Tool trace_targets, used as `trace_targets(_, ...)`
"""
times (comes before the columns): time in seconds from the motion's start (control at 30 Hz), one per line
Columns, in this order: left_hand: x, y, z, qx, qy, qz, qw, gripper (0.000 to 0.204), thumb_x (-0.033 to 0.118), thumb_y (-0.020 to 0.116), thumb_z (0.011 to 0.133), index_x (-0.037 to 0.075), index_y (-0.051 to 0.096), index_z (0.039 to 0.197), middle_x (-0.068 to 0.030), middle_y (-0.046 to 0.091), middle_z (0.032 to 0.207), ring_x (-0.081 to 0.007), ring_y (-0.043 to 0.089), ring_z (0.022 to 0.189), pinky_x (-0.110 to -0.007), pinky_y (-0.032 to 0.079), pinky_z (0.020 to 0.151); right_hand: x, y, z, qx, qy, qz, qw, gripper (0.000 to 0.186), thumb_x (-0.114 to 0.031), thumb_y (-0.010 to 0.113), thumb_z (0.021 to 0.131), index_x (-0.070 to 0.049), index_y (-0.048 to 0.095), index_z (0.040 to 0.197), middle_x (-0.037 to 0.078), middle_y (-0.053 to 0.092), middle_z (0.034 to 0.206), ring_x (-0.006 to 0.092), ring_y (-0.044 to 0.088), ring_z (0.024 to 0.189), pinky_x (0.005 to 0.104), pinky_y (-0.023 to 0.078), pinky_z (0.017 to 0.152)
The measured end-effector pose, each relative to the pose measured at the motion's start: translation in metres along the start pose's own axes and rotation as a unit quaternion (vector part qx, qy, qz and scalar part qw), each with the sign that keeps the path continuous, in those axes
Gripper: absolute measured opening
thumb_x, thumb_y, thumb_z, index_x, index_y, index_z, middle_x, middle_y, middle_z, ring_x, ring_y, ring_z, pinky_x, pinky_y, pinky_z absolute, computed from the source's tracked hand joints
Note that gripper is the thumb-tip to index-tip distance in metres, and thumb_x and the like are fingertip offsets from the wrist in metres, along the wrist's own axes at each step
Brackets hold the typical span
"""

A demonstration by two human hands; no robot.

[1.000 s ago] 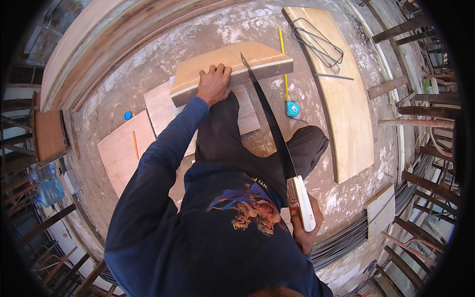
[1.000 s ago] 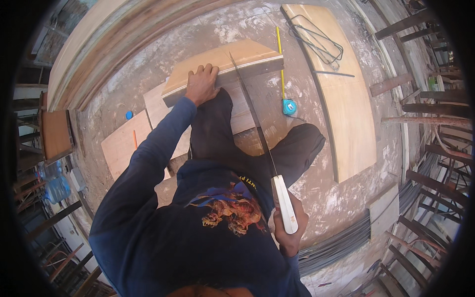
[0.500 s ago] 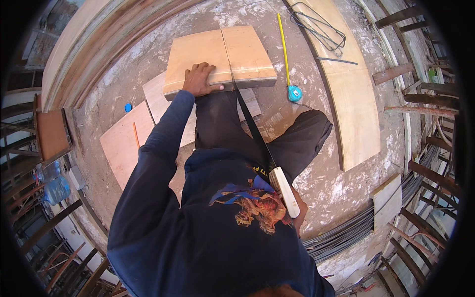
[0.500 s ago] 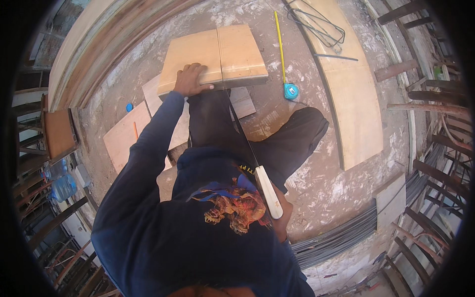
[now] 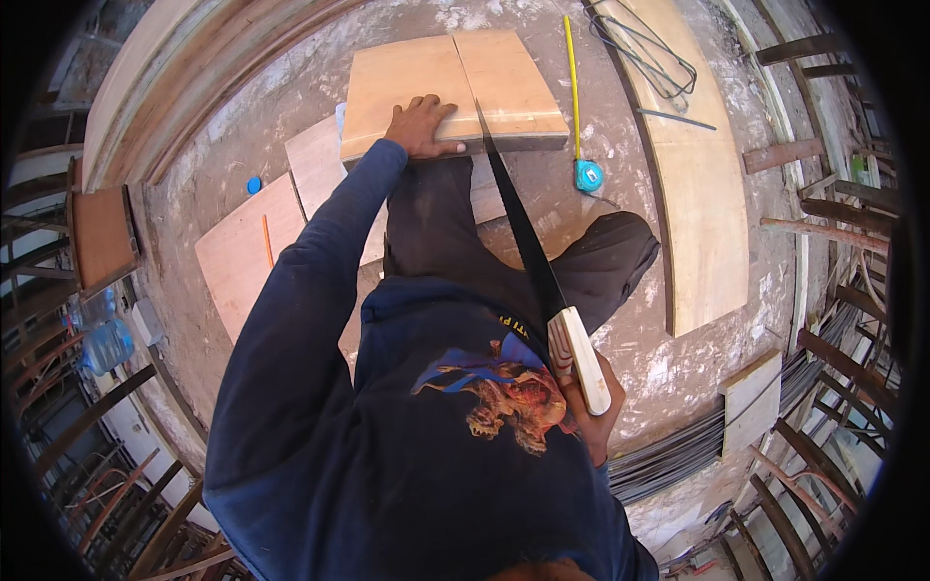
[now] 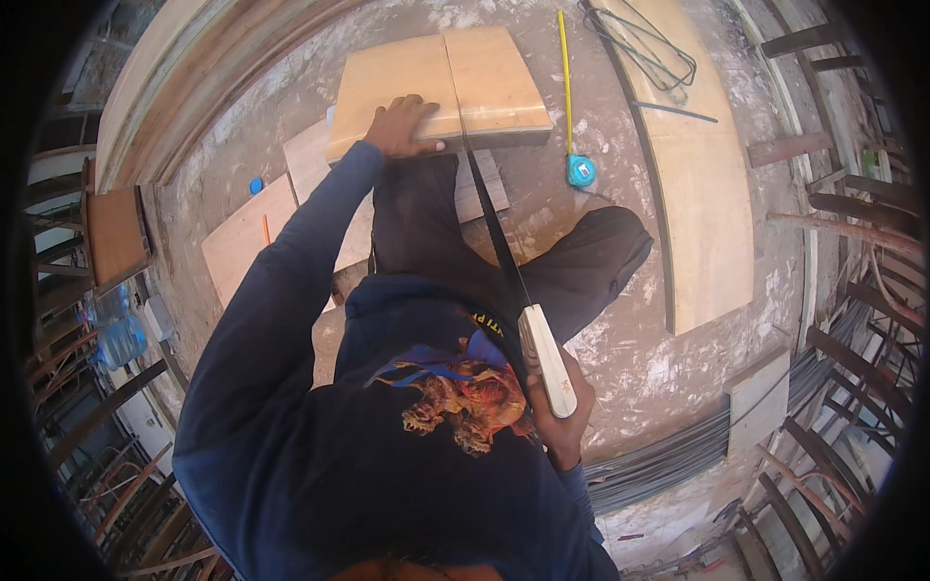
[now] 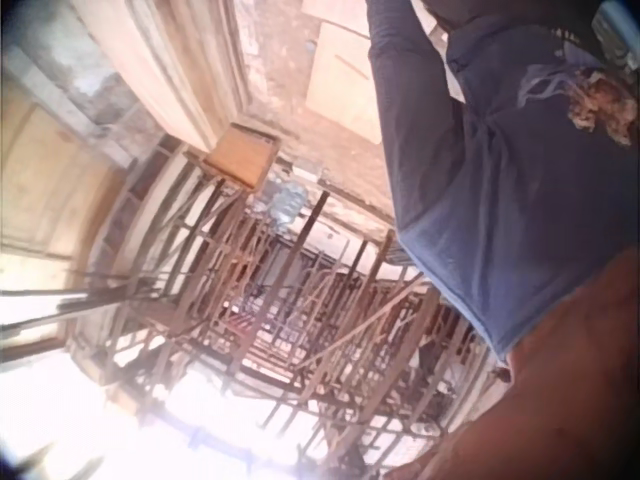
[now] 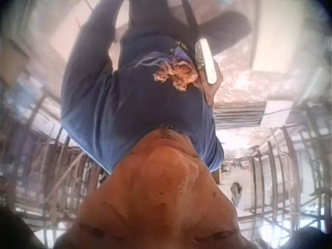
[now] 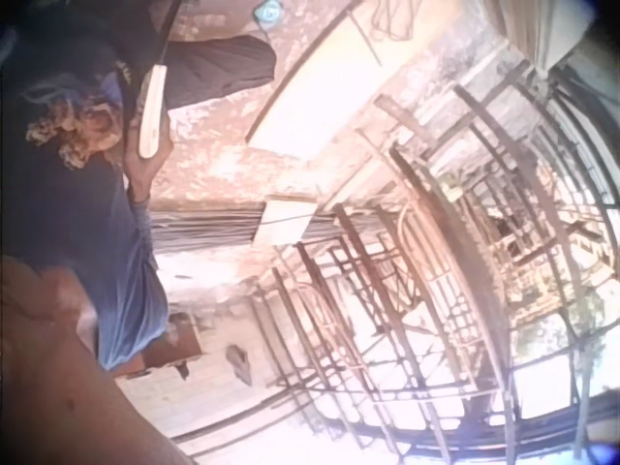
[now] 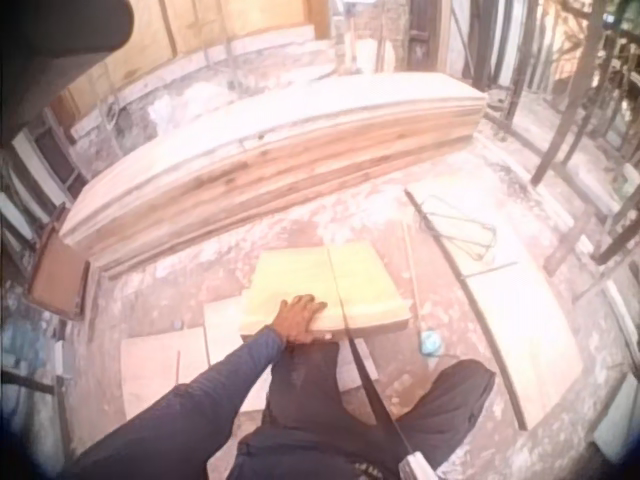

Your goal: The person saws a wooden board with a hand saw and then uses a tape measure and a pencil to mark measurements on several wooden boards.

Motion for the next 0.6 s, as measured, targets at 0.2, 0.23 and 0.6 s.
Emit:
trace_targets(0.2, 0.006, 0.010, 0.017, 0.025, -0.003, 0.044, 0.999, 0.101, 0.082, 0.051, 0.081, 0.014, 0.033, 0.155, -0.0208, 0.029, 0.159, -0.0398, 0.025, 0.148, -0.072, 0.024, 0.108, -0.008, 0.007, 0.001, 0.062, -0.028, -0.036, 0.997, 0.045, 0.005, 0.068, 0.085, 0.000, 0.063, 0.129, 0.008, 0.070, 0.102, 0.0101, 0.064, 0.090, 0.0260, 0.051, 0.085)
trace_targets(0.23, 0.006, 0.017, 0.016, 0.011, -0.016, 0.060, 0.998, 0.103, 0.082, 0.050, 0.082, 0.013, 0.032, 0.155, -0.0219, 0.026, 0.160, -0.0397, 0.023, 0.149, -0.073, 0.022, 0.108, -0.017, 0.024, 0.019, 0.034, -0.059, -0.028, 0.997, 0.046, 0.002, 0.066, 0.086, 0.001, 0.060, 0.132, 0.013, 0.070, 0.110, 0.0151, 0.066, 0.098, 0.0291, 0.052, 0.088)
trace_targets(0.6, 0.004, 0.010, 0.020, 0.035, 0.003, 0.036, 0.999, 0.103, 0.079, 0.053, 0.082, 0.008, 0.032, 0.154, -0.0216, 0.026, 0.160, -0.0385, 0.023, 0.149, -0.071, 0.020, 0.111, -0.023, 0.094, 0.145, 0.020, -0.079, -0.020, 0.996, 0.047, -0.001, 0.062, 0.083, 0.003, 0.058, 0.129, 0.017, 0.069, 0.108, 0.0241, 0.068, 0.096, 0.0339, 0.051, 0.089)
Point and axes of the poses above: each hand's wrist, its own z-axis towards the middle knuckle, its own y-axis out of the palm, x = y × z, the point moved 8 cm from there along z, towards the middle knuckle
